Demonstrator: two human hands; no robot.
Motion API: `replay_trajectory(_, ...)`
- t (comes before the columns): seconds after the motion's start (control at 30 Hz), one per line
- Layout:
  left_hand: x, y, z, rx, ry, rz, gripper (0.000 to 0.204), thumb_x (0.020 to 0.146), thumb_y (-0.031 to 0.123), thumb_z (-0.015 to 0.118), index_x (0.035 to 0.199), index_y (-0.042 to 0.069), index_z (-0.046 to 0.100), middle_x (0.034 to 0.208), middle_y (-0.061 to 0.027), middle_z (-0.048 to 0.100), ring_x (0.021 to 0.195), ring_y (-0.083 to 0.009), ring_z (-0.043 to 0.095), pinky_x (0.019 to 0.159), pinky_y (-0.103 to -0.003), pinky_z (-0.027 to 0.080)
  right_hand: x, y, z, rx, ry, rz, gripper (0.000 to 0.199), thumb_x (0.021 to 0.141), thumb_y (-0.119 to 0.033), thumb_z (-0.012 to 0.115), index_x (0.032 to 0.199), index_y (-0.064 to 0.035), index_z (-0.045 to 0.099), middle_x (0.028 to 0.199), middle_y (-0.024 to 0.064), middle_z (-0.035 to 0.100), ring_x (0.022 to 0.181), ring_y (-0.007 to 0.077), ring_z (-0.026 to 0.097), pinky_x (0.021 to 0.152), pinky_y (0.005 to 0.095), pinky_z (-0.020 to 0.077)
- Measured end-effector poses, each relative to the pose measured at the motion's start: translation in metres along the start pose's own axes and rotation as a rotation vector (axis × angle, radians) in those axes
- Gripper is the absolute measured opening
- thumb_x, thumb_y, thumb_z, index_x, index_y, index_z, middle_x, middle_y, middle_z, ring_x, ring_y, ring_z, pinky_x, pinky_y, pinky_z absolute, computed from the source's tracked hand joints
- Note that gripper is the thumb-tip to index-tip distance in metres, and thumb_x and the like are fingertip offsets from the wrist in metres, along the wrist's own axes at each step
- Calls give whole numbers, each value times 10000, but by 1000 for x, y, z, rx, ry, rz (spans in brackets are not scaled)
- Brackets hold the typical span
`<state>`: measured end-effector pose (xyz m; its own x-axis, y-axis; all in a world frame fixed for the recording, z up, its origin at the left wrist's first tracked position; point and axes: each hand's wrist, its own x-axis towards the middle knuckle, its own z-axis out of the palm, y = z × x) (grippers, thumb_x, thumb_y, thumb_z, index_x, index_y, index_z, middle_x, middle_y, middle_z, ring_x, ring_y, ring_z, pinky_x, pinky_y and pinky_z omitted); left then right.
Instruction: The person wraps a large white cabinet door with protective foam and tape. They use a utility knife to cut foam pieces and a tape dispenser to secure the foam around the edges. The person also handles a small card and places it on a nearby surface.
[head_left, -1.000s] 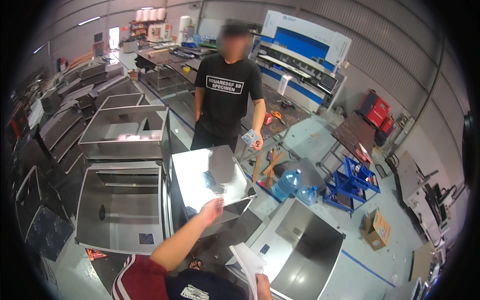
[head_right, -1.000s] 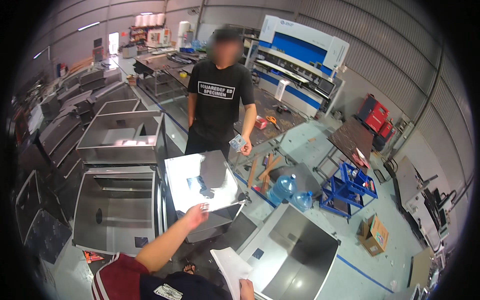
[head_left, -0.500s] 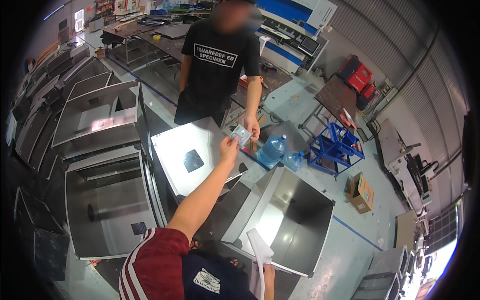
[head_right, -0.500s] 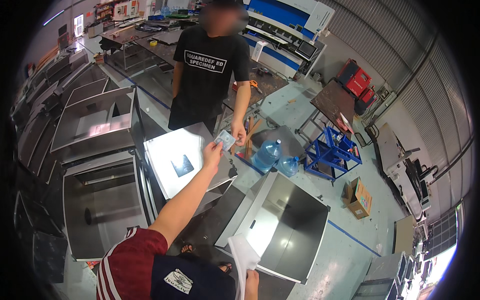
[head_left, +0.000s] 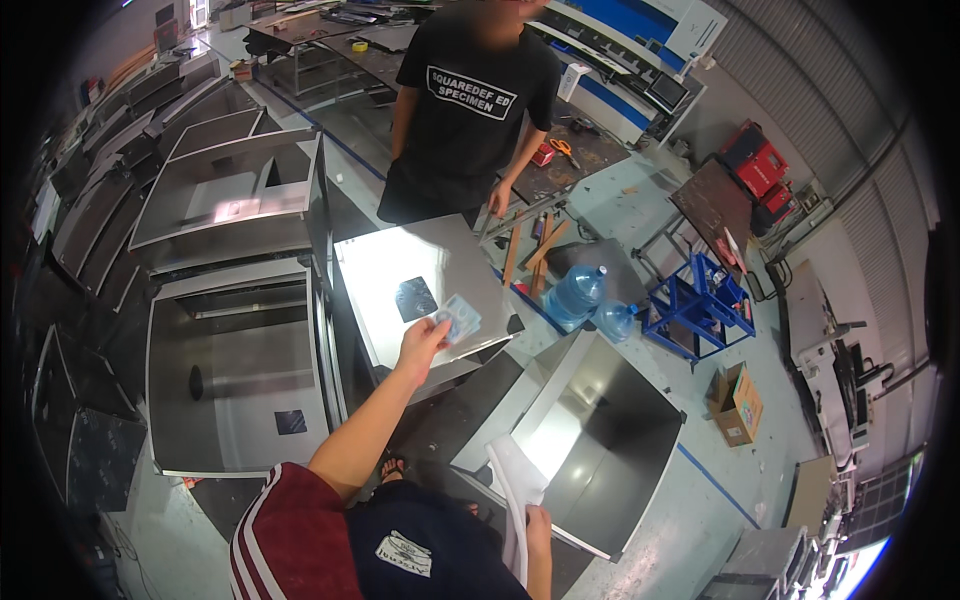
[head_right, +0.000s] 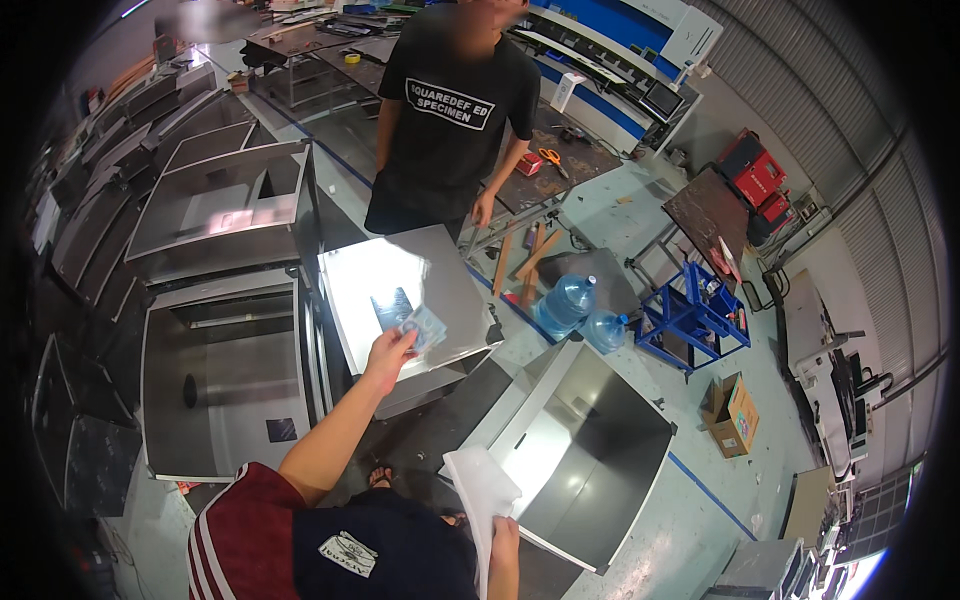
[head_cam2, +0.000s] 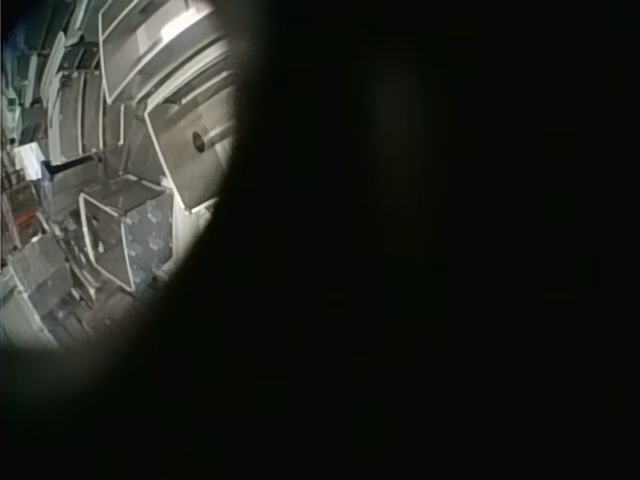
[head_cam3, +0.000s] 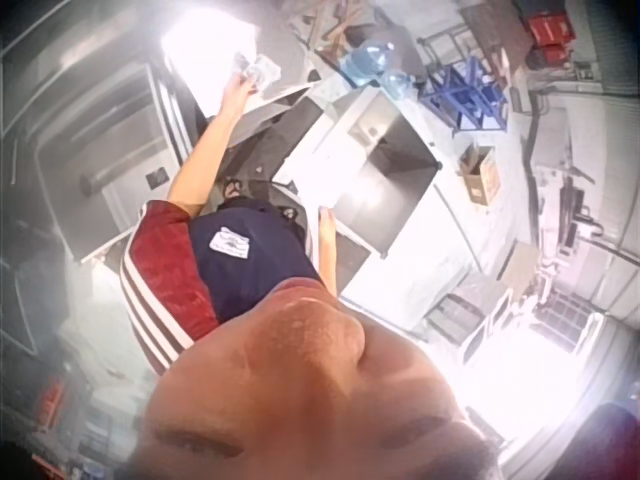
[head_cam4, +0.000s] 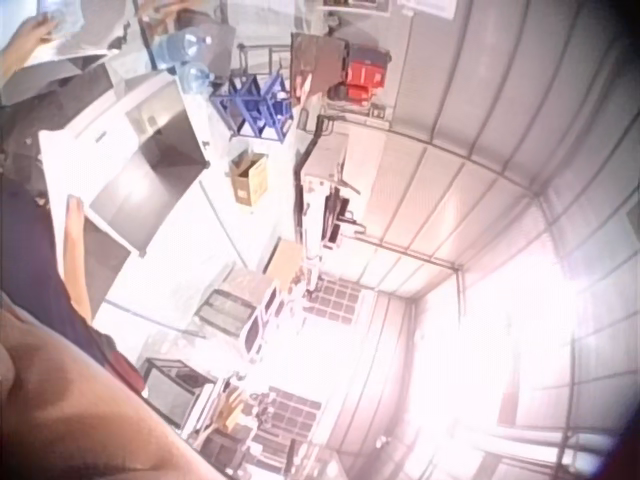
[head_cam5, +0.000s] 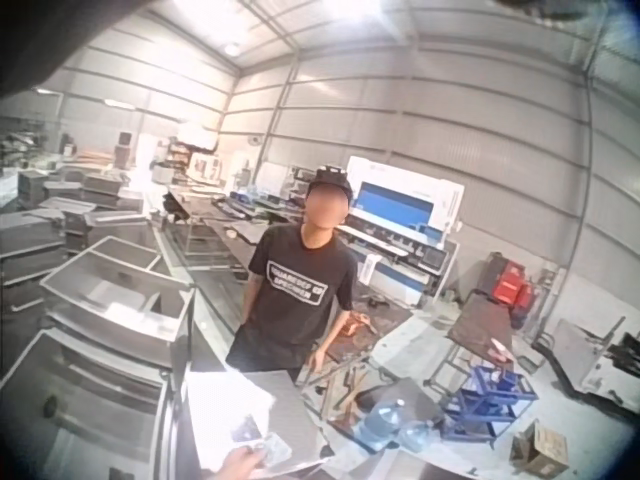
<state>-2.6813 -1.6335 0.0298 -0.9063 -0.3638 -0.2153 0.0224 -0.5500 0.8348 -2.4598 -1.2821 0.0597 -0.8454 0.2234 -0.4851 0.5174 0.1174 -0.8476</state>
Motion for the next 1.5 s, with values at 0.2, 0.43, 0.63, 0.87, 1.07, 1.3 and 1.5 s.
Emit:
replay_trajectory(0.2, -73, -61, -60, 32, 44, -248, 238, 978, 276, 723, 962, 61, 622, 892, -35, 655, 757, -119, 614, 717, -276, 525, -2, -8, 7, -6, 4, 31, 357, 911, -280, 584, 907, 70, 657, 835, 91, 622, 853, 185, 548, 796, 352, 447)
replay_trajectory(0.43, -114, -97, -71, -2, -9, -408, 235, 996, 274, 700, 1030, 49, 643, 940, -34, 667, 772, -115, 627, 728, -276, 538, -11, 11, 4, 43, 52, 69, 366, 923, -288, 573, 978, 57, 684, 903, 70, 650, 863, 164, 561, 808, 322, 456)
replay_trajectory(0.63, -92, -89, -43, 31, -223, -444, 241, 1039, 246, 620, 1143, 30, 647, 1049, -56, 694, 894, -139, 656, 782, -298, 543, -28, 35, -4, -5, 163, 206, 386, 936, -217, 602, 1200, 65, 617, 1069, 115, 671, 970, 178, 612, 867, 324, 495)
replay_trajectory(0.87, -100, -75, -6, 159, -369, -368, 232, 1048, 157, 580, 1230, 15, 603, 1171, -80, 676, 1042, -179, 664, 884, -341, 544, -30, 60, -35, 261, 123, 224, 501, 961, -299, 614, 1283, 82, 571, 1145, 127, 660, 1042, 182, 592, 947, 326, 469)
replay_trajectory(1.07, -137, -97, 8, 141, -135, -463, 334, 997, 83, 509, 1327, 48, 554, 1187, -102, 667, 1047, -210, 671, 841, -378, 552, -19, 107, -98, 368, -4, 200, 399, 934, -255, 589, 1136, 82, 661, 1031, 91, 684, 969, 164, 601, 873, 322, 477)
replay_trajectory(1.3, -181, -139, 61, 85, -65, -450, 310, 957, 90, 510, 1257, 46, 575, 1084, -96, 666, 908, -186, 645, 755, -357, 544, -4, 175, -218, 125, 4, -82, 432, 901, -308, 476, 905, 47, 723, 804, 110, 671, 643, 130, 524, 646, 313, 448)
replay_trajectory(1.5, -211, -144, 74, 85, -49, -468, 345, 916, 25, 484, 1252, 26, 563, 1098, -87, 649, 976, -201, 661, 845, -378, 551, 23, 204, -242, 471, -19, -199, 437, 891, -328, 492, 808, 68, 658, 815, 151, 678, 675, 184, 569, 738, 339, 481)
